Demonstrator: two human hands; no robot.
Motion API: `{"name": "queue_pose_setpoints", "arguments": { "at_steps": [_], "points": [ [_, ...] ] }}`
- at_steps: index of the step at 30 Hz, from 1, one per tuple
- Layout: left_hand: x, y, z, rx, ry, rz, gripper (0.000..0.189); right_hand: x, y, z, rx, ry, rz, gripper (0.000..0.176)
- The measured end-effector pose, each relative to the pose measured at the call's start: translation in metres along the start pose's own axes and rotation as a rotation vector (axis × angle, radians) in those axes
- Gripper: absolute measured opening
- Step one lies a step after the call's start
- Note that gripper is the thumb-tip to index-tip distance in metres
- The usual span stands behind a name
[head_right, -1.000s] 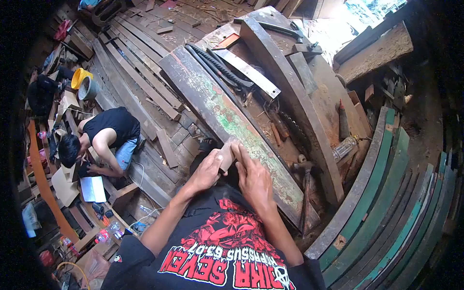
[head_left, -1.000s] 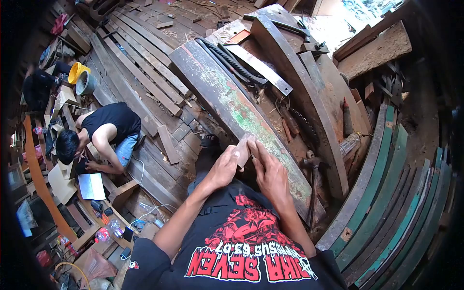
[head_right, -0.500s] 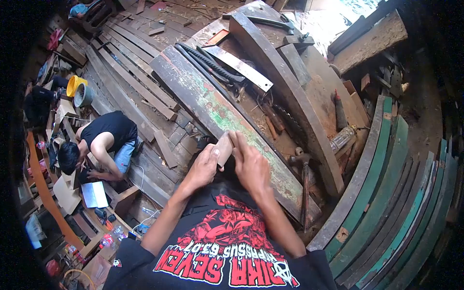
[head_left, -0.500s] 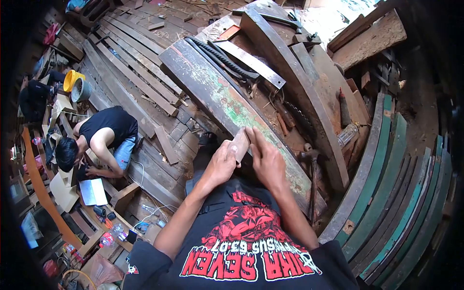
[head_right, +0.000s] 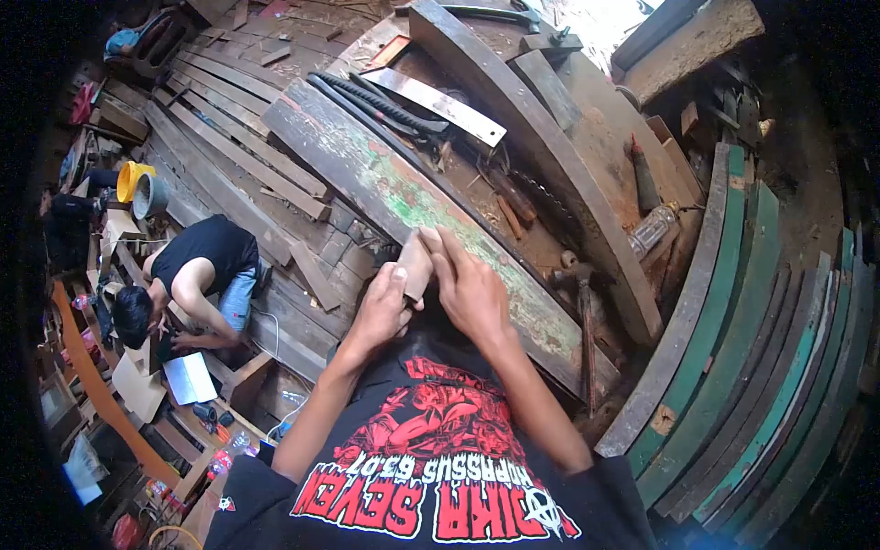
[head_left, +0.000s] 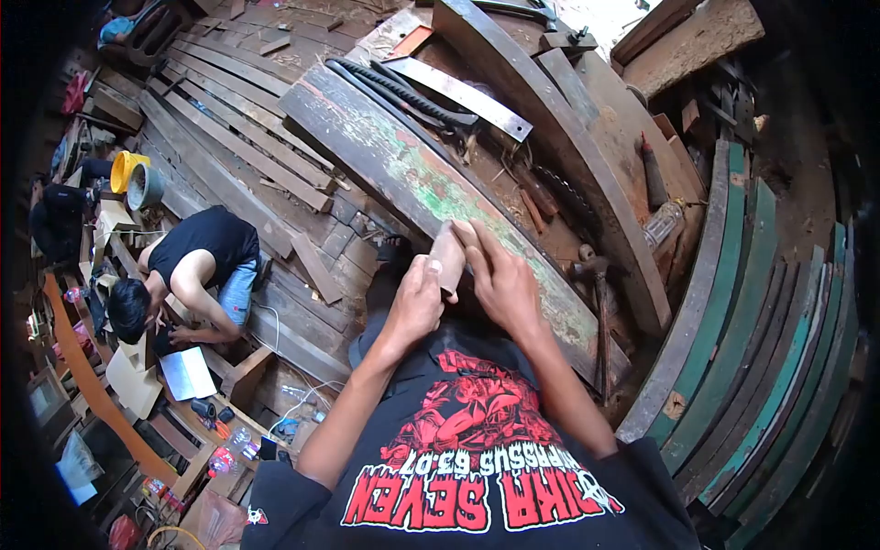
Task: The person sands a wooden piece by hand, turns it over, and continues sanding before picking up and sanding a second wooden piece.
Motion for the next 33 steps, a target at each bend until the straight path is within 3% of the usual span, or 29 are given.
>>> {"name": "queue_pose_setpoints", "arguments": {
  "at_steps": [3,4,7,8,12,15,16,20,25,26,28,30,33],
  "points": [
    [0.006,0.001,0.002,0.045,-0.046,-0.036,0.030,-0.011,-0.016,0.013,0.162,-0.014,-0.051,0.047],
    [0.007,0.001,0.000,0.002,-0.039,-0.056,0.029,-0.014,-0.027,0.012,0.119,-0.086,0.026,0.046],
    [0.001,-0.001,0.003,0.035,-0.164,0.015,0.029,-0.005,-0.019,0.000,0.043,0.032,-0.026,0.046],
    [0.001,-0.003,0.001,0.084,-0.181,0.032,0.030,0.000,-0.011,-0.006,-0.073,-0.014,0.019,0.047],
    [0.007,-0.005,-0.007,0.036,-0.127,-0.033,0.035,-0.001,-0.014,0.010,0.240,0.053,-0.135,0.048],
    [0.013,-0.007,-0.008,0.065,-0.100,0.029,0.038,-0.014,-0.030,-0.033,-0.276,0.627,0.113,0.048],
    [0.016,-0.006,-0.005,0.080,-0.085,0.067,0.039,-0.012,-0.032,-0.034,-0.360,0.870,0.162,0.049],
    [0.018,-0.014,-0.012,0.043,0.016,0.073,0.042,-0.008,-0.041,-0.056,-0.504,1.124,0.079,0.049],
    [0.008,-0.025,-0.033,0.046,0.149,0.080,0.041,0.010,-0.038,-0.035,-0.399,0.932,0.065,0.050],
    [0.008,-0.020,-0.033,-0.030,0.218,0.045,0.040,0.014,-0.038,-0.032,-0.371,0.853,0.081,0.052],
    [0.005,-0.009,-0.030,-0.184,0.351,-0.025,0.038,0.014,-0.035,-0.037,-0.105,0.646,0.024,0.054],
    [-0.001,-0.011,-0.040,-0.296,0.493,-0.147,0.035,0.009,-0.034,-0.038,0.033,0.541,-0.012,0.055],
    [-0.013,-0.023,-0.062,-0.412,0.585,-0.229,0.031,0.018,-0.046,-0.040,-0.184,0.461,-0.083,0.052]
  ]
}}
Point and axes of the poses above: each hand's wrist, its own y-axis towards the middle knuckle, its own x-axis out of the back of the hand, z = x × y, the point moved 7 cm from there along y, towards the middle knuckle, and after that the axes turned 7 degrees about x, right-handed, at the moved point
